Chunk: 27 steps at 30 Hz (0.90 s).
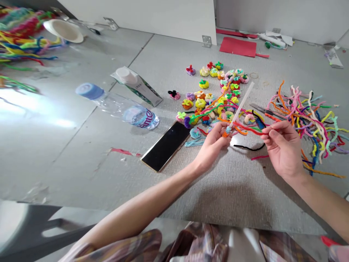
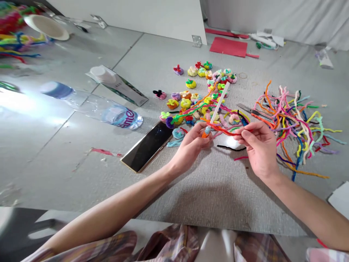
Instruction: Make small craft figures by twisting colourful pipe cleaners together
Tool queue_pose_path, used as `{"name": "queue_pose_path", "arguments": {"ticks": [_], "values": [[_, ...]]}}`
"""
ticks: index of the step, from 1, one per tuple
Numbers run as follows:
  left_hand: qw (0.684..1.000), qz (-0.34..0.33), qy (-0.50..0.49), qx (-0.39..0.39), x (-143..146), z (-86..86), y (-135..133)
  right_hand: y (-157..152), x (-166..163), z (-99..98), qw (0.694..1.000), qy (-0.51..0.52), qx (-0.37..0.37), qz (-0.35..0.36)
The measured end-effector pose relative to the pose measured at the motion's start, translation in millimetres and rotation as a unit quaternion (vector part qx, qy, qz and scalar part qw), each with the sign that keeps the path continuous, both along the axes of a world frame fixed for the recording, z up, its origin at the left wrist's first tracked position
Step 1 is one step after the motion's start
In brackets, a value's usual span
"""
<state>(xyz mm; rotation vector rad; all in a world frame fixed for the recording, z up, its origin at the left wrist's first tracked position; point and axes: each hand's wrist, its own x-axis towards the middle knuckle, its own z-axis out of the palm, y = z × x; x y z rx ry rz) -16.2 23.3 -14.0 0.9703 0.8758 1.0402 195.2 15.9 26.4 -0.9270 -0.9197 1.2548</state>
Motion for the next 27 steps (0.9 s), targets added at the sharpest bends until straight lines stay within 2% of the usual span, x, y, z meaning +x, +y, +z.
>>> {"name": "queue_pose_path", "arguments": {"ticks": [3, 10, 19, 27], "values": [[1.000, 0.004, -0.028, -0.009, 0.0, -3.0, 2.0, 1.3, 2.9, -3.0, 1.000, -0.019, -0.011, 0.009], [0.999, 0.008, 0.025, 0.041, -0.5, -3.8, 0.2, 2.5, 1.6, -21.7, 0.994, 0.004, -0.107, 0.030], [0.997, 0.016, -0.036, 0.069, -0.3, -3.8, -0.6, 5.1, 5.6, -31.8, 0.992, 0.006, -0.117, 0.041], [0.995, 0.032, -0.011, 0.096, 0.5, -5.5, -0.6, 3.1, 3.4, -31.2, 0.990, 0.005, -0.131, 0.055]]}}
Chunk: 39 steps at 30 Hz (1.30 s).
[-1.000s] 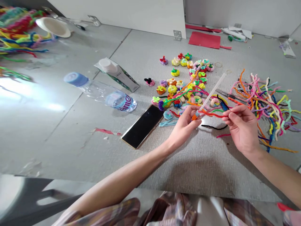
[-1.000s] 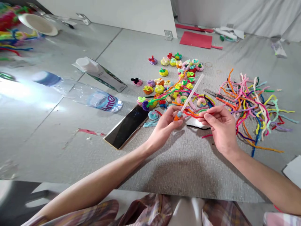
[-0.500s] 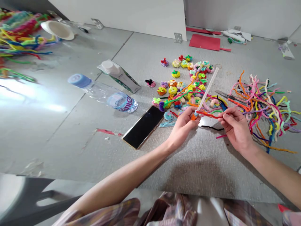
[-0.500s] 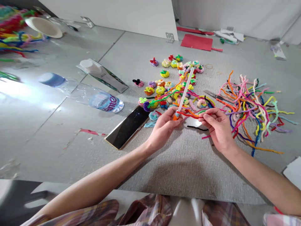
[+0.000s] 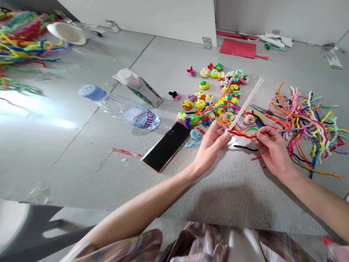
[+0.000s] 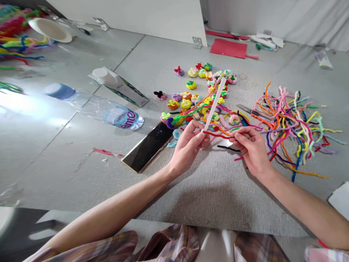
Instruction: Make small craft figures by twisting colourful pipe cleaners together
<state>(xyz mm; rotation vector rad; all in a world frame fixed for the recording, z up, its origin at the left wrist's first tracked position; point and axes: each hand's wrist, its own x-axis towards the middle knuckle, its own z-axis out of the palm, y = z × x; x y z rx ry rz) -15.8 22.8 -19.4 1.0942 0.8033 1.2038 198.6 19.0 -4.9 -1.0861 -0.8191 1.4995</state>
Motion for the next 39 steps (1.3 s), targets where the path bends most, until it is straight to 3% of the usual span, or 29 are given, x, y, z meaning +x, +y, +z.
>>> {"name": "queue_pose_path", "arguments": {"ticks": [6, 9, 11, 14, 16, 19, 26, 30, 34, 39], "values": [[0.997, 0.019, 0.066, 0.045, -4.0, -4.4, -0.5, -0.9, -2.2, -0.8, 1.000, -0.001, -0.012, -0.002], [0.978, -0.011, 0.162, 0.130, -11.4, 2.6, -1.1, 2.4, 0.8, -1.1, 0.999, -0.028, -0.016, 0.012], [0.944, -0.079, 0.238, 0.214, -15.9, 8.2, -1.4, 6.2, 4.0, 0.8, 0.998, -0.052, -0.016, 0.022], [0.865, -0.186, 0.325, 0.332, -17.5, 12.7, -1.9, 12.4, 8.8, 7.9, 0.995, -0.094, 0.005, 0.045], [0.824, -0.210, 0.370, 0.374, -15.3, 12.3, -2.5, 15.3, 11.0, 14.9, 0.989, -0.130, 0.035, 0.068], [0.805, -0.207, 0.416, 0.369, -10.9, 9.4, -3.4, 15.1, 12.2, 26.4, 0.972, -0.198, 0.090, 0.091], [0.821, -0.169, 0.446, 0.314, -9.3, 4.4, -3.1, -10.5, 6.0, 47.4, 0.896, -0.361, 0.230, 0.121], [0.864, -0.139, 0.421, 0.237, -10.2, 5.7, -0.7, -25.8, 0.9, 54.2, 0.870, -0.381, 0.282, 0.135], [0.931, -0.069, 0.329, 0.143, -12.5, 10.0, 6.9, -33.9, -4.1, 50.5, 0.905, -0.315, 0.247, 0.144], [0.994, -0.055, 0.091, 0.031, -14.6, 8.0, 12.7, -30.1, -14.3, 32.2, 0.983, -0.110, 0.078, 0.126]]}}
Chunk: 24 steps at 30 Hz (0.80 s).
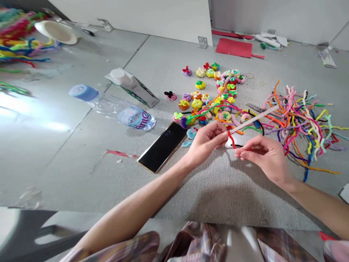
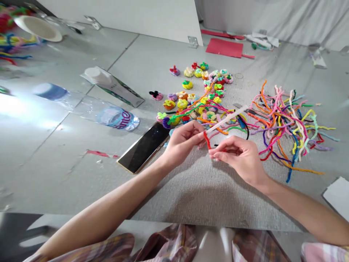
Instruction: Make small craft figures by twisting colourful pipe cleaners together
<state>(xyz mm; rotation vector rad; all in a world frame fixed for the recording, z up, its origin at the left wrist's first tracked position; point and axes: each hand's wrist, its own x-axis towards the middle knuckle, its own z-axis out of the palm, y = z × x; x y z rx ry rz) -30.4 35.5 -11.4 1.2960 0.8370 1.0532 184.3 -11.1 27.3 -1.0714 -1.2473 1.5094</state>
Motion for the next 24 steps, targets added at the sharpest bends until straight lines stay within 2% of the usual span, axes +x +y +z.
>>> {"name": "queue_pose_path", "arguments": {"ticks": [2, 4, 7, 10, 12, 14, 17, 20, 22, 24], "values": [[0.997, -0.014, -0.071, -0.013, -1.1, -1.8, -0.4, 6.1, -2.5, -8.3, 0.995, 0.065, -0.076, -0.016], [0.995, -0.042, -0.093, -0.007, -3.5, -1.2, -1.6, 13.2, -2.2, -15.5, 0.987, 0.090, -0.132, -0.028], [0.990, -0.142, -0.015, 0.021, -8.6, 4.6, -3.1, 22.4, 3.5, -21.9, 0.987, 0.066, -0.144, -0.037], [0.957, -0.246, 0.111, 0.104, -11.7, 11.3, -2.9, 27.3, 12.5, -20.4, 0.998, -0.012, -0.066, -0.020], [0.929, -0.282, 0.173, 0.165, -11.5, 13.9, -2.3, 28.3, 18.2, -14.7, 0.996, -0.092, 0.014, -0.001], [0.908, -0.293, 0.219, 0.204, -10.1, 15.0, -2.2, 28.6, 22.7, -6.4, 0.979, -0.175, 0.098, 0.023], [0.886, -0.296, 0.266, 0.238, -7.2, 14.3, -3.7, 28.3, 26.3, 7.3, 0.939, -0.264, 0.207, 0.075], [0.872, -0.275, 0.304, 0.269, -4.5, 11.2, -6.4, 24.3, 25.6, 17.7, 0.905, -0.310, 0.272, 0.105], [0.874, -0.232, 0.324, 0.279, -3.5, 8.6, -7.8, 17.9, 23.0, 21.6, 0.894, -0.322, 0.295, 0.096], [0.890, -0.169, 0.324, 0.272, -3.2, 6.9, -8.6, 9.3, 19.3, 22.4, 0.891, -0.319, 0.314, 0.074]]}}
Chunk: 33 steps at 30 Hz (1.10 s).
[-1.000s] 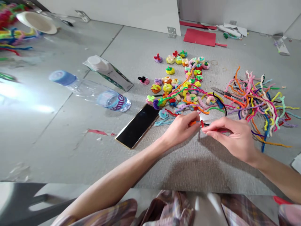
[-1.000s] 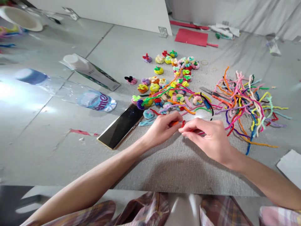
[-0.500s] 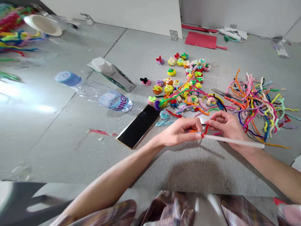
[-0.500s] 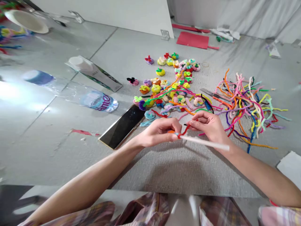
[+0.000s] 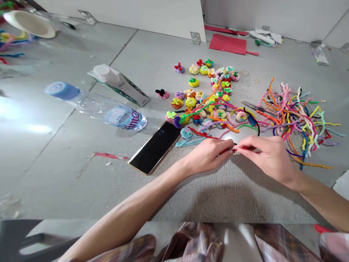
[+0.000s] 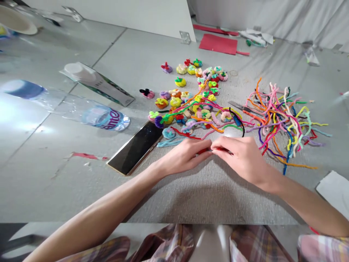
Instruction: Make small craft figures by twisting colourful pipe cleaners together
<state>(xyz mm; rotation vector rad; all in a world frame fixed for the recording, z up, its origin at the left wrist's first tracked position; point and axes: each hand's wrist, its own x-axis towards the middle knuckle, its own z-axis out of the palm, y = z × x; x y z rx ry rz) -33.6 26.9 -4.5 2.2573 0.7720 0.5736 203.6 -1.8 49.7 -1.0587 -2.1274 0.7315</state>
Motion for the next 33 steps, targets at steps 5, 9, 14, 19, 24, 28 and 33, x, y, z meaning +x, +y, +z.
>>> {"name": "queue_pose_path", "arguments": {"ticks": [5, 9, 14, 19, 24, 28, 33], "values": [[0.982, 0.152, -0.114, 0.001, 2.2, 1.5, -1.8, -17.9, -11.5, -14.8, 0.994, 0.101, -0.006, -0.051], [0.960, 0.211, -0.182, -0.007, 6.6, 4.9, -6.3, -20.2, -23.8, -39.5, 0.933, 0.275, -0.191, -0.129], [0.962, 0.136, -0.238, 0.000, 0.4, 12.2, -11.4, -5.2, -28.1, -56.5, 0.810, 0.384, -0.413, -0.162], [0.976, 0.025, -0.193, 0.094, -6.2, 10.8, -6.8, 21.0, -3.9, -30.5, 0.852, 0.302, -0.414, -0.110], [0.930, 0.076, -0.103, 0.344, -3.2, -0.9, 3.7, 29.7, 13.7, -17.5, 0.825, 0.196, -0.530, -0.015], [0.889, 0.140, -0.037, 0.435, -5.5, 0.4, 7.6, 19.6, 2.0, -29.1, 0.774, 0.240, -0.581, 0.069], [0.876, 0.135, 0.046, 0.460, -6.2, 3.6, 5.3, 11.4, -12.8, -27.2, 0.832, 0.238, -0.498, 0.054]]}}
